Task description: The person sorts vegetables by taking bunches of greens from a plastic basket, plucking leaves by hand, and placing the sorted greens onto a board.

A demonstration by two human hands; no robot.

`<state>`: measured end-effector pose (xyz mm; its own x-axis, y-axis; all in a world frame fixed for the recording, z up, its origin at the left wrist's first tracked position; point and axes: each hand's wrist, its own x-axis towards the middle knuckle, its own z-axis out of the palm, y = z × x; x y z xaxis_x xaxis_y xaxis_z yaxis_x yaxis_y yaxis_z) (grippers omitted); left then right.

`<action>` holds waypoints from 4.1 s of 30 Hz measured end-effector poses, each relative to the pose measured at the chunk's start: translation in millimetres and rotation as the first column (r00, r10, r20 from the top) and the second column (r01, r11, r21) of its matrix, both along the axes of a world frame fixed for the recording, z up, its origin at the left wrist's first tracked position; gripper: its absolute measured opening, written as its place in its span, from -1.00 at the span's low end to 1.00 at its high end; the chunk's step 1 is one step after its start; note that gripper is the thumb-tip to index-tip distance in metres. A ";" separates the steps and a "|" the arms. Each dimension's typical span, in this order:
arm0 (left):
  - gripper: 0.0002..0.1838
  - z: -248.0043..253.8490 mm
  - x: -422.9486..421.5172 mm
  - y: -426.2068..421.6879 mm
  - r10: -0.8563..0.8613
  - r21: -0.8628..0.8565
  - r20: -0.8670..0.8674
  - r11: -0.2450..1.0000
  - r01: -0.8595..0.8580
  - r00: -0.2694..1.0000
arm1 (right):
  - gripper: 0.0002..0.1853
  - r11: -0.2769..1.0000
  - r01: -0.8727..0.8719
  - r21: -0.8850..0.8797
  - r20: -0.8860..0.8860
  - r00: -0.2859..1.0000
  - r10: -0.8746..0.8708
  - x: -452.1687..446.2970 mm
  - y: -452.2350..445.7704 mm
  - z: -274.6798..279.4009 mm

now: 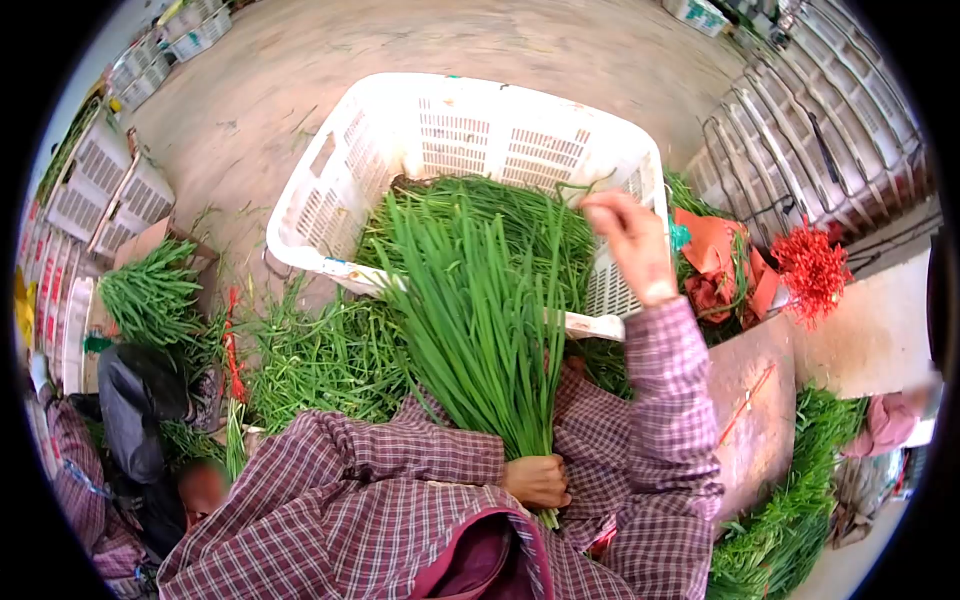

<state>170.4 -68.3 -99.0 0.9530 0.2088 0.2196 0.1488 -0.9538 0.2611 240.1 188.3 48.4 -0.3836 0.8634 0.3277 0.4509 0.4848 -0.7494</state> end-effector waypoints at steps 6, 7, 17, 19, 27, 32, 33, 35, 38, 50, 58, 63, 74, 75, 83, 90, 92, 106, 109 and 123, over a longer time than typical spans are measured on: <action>-0.80 8.8 -2.1 2.4 0.003 -0.033 -0.093 0.999 -0.006 0.996 | -0.76 0.976 -0.216 0.025 0.263 0.944 0.202 -100.2 23.6 -34.9; -0.78 10.2 -4.1 4.7 -0.045 -0.013 -0.101 0.999 0.044 0.994 | -0.76 0.974 -0.225 0.024 0.267 0.940 0.211 -108.2 28.9 -41.0; -0.75 -61.8 15.0 -13.3 -0.125 0.126 0.290 0.988 0.092 0.949 | -0.86 0.986 -0.164 -0.022 0.655 0.743 0.138 -144.5 39.0 -71.9; -0.78 -38.1 6.2 -5.3 -0.071 0.160 0.374 0.987 0.011 0.925 | -0.87 0.979 -0.201 0.031 0.632 0.762 0.136 -145.8 35.5 -76.0; -0.88 -87.5 26.2 -13.5 -0.121 -0.054 0.600 0.980 0.191 0.791 | -0.94 0.734 -0.079 0.674 0.398 0.876 -0.272 -159.5 48.3 -60.5; -0.83 -69.7 23.3 -16.6 -0.048 -0.006 0.423 0.998 0.056 0.905 | -0.79 0.978 -0.209 0.027 0.479 0.861 0.170 -181.6 8.0 0.6; -0.83 -64.8 22.4 -15.0 -0.052 0.003 0.361 0.999 0.054 0.931 | -0.78 0.929 -0.361 -0.087 0.451 0.817 0.360 -182.1 -1.2 -3.7; -0.81 -55.1 20.3 -11.7 -0.061 0.027 0.230 0.998 0.057 0.971 | -0.76 0.896 -0.414 -0.158 0.518 0.738 0.433 -179.1 -25.2 -15.6; -0.84 -74.8 26.8 -18.8 -0.082 0.080 0.145 0.994 0.071 0.986 | -0.77 0.912 -0.392 -0.123 0.582 0.716 0.386 -182.9 -56.1 -30.5; -0.83 5.3 -6.7 -1.4 -0.197 -0.160 -0.036 0.969 0.189 0.980 | -0.89 0.730 -0.191 0.656 0.335 0.941 -0.055 -184.4 -17.1 -17.8; -0.78 169.8 -98.1 66.3 0.047 -0.181 0.708 0.976 0.117 0.704 | -0.69 0.917 0.140 0.373 -0.212 0.975 -0.063 -109.0 -42.1 138.0; -0.72 277.1 -271.2 133.5 0.449 -0.605 0.780 0.718 0.343 0.436 | -0.69 0.993 0.007 0.119 -0.180 0.984 0.014 -34.6 -86.7 121.4; -0.76 298.6 -393.0 163.6 0.266 -0.168 0.964 0.665 0.728 -0.020 | -0.85 0.999 0.031 -0.025 0.108 0.994 -0.028 3.1 -155.9 43.4; -0.76 297.7 -392.8 165.0 0.256 -0.154 0.966 0.667 0.729 -0.030 | -0.85 0.999 0.040 -0.026 0.104 0.994 -0.037 1.1 -159.0 49.7; -0.75 296.2 -387.3 169.5 0.283 -0.160 0.957 0.707 0.689 -0.068 | -0.81 0.984 0.021 0.177 -0.112 0.994 -0.001 -15.6 -166.6 82.6; -0.68 308.0 -332.7 161.3 0.476 -0.419 0.879 0.792 0.444 -0.021 | -0.16 0.979 -0.049 0.199 -0.147 0.986 0.080 -36.5 -157.9 103.2; -0.69 312.2 -308.6 160.0 0.483 -0.473 0.872 0.794 0.381 0.077 | 0.05 0.964 -0.071 0.255 -0.127 0.986 0.106 -52.3 -153.2 110.5; -0.71 340.4 -130.1 110.0 0.252 -0.318 0.871 0.943 0.095 0.421 | 0.50 0.849 0.093 0.520 -0.290 0.954 0.073 -88.3 -122.7 102.2; -0.73 347.2 -126.7 118.7 0.280 -0.407 0.856 0.882 0.235 0.434 | 0.51 0.844 0.080 0.531 -0.254 0.965 0.068 -66.3 -132.1 101.4; -0.61 321.0 -167.6 160.3 0.518 -0.536 0.828 0.615 0.578 0.216 | -0.81 0.766 0.267 0.585 -0.244 0.958 -0.148 -25.6 -159.1 112.1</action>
